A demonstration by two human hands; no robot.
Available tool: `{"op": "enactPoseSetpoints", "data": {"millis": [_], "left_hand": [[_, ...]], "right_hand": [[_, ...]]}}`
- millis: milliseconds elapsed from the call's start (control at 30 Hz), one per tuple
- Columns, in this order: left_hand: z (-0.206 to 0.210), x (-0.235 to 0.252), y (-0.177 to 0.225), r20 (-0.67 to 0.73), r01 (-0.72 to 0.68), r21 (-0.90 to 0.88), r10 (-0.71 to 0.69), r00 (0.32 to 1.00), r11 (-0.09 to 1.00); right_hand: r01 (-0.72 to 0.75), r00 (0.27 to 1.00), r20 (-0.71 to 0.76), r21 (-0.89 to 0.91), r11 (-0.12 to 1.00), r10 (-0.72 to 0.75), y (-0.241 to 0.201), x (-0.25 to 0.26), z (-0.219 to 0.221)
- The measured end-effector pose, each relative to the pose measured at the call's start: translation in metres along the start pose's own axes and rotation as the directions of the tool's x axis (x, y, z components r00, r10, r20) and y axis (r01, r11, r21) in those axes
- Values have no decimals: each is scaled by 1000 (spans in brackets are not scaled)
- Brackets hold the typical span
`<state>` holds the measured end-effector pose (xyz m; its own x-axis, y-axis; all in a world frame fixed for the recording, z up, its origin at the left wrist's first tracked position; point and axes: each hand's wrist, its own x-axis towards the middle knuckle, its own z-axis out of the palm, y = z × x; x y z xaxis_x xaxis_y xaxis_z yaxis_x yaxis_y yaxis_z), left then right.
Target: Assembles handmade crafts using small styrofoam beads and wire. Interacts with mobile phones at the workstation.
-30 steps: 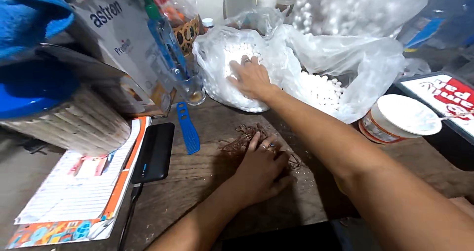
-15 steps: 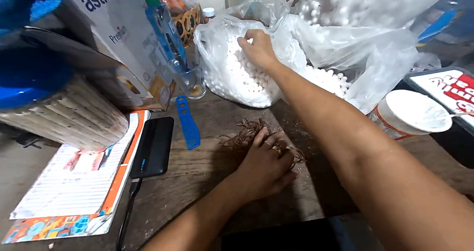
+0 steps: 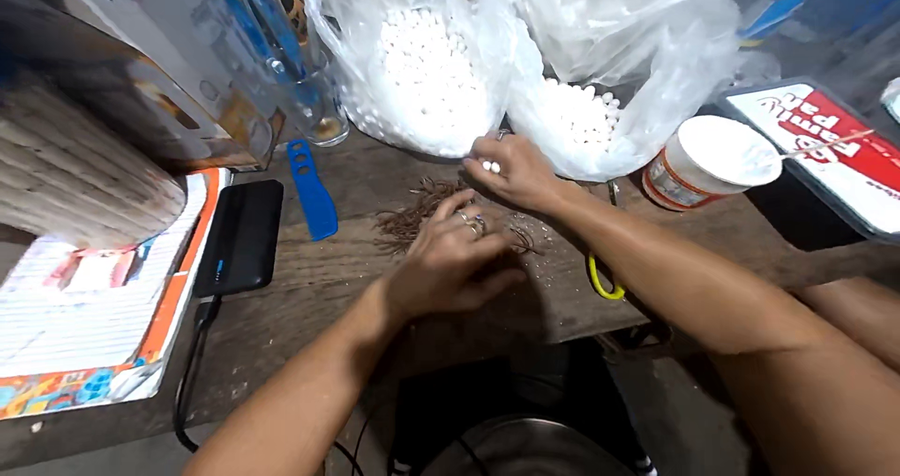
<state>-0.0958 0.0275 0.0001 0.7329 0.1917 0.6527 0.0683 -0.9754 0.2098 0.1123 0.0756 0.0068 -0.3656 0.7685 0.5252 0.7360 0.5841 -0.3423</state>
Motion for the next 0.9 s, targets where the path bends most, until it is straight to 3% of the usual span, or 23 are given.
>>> {"op": "enactPoseSetpoints", "data": {"millis": [67, 133, 233, 333, 467, 567, 633, 667, 767, 833, 900], "left_hand": [[-5, 0, -6, -143, -26, 35, 30, 989, 999], [-13, -1, -12, -263, 50, 102, -21, 964, 994], [-25, -3, -21, -361, 182, 130, -124, 924, 975], [-26, -4, -26, -363, 226, 144, -161, 918, 963], [-23, -3, -24, -332, 217, 149, -158, 930, 965], [-21, -3, -22, -342, 213, 161, -148, 928, 964], [-20, -3, -20, -359, 208, 161, -140, 923, 965], [-20, -3, -18, -361, 208, 164, -138, 922, 964], [-21, -1, -16, -361, 214, 168, -142, 922, 962], [-22, -1, -17, -361, 223, 172, -149, 920, 959], [-22, -2, -17, -361, 236, 175, -161, 919, 956]], "right_hand": [[48, 999, 9, -129, 990, -48, 7, -2, 7], [73, 997, 37, -195, 978, -68, 7, -1, 9], [2, 995, 98, -159, 987, 13, 5, 1, 6], [-97, 969, 219, -83, 992, 113, -4, 7, -9], [-121, 940, 312, -82, 989, 141, -24, 10, -39], [-176, 982, 59, -17, 984, 177, -23, 12, -80], [-299, 946, -149, -48, 953, 289, 1, 12, -102], [-395, 910, -175, -95, 914, 375, 13, 9, -107], [-570, 811, -25, -258, 780, 585, 34, 4, -99], [-579, 773, 51, -349, 737, 632, 41, 3, -83], [-535, 785, 82, -409, 739, 614, 44, 5, -72]]}}
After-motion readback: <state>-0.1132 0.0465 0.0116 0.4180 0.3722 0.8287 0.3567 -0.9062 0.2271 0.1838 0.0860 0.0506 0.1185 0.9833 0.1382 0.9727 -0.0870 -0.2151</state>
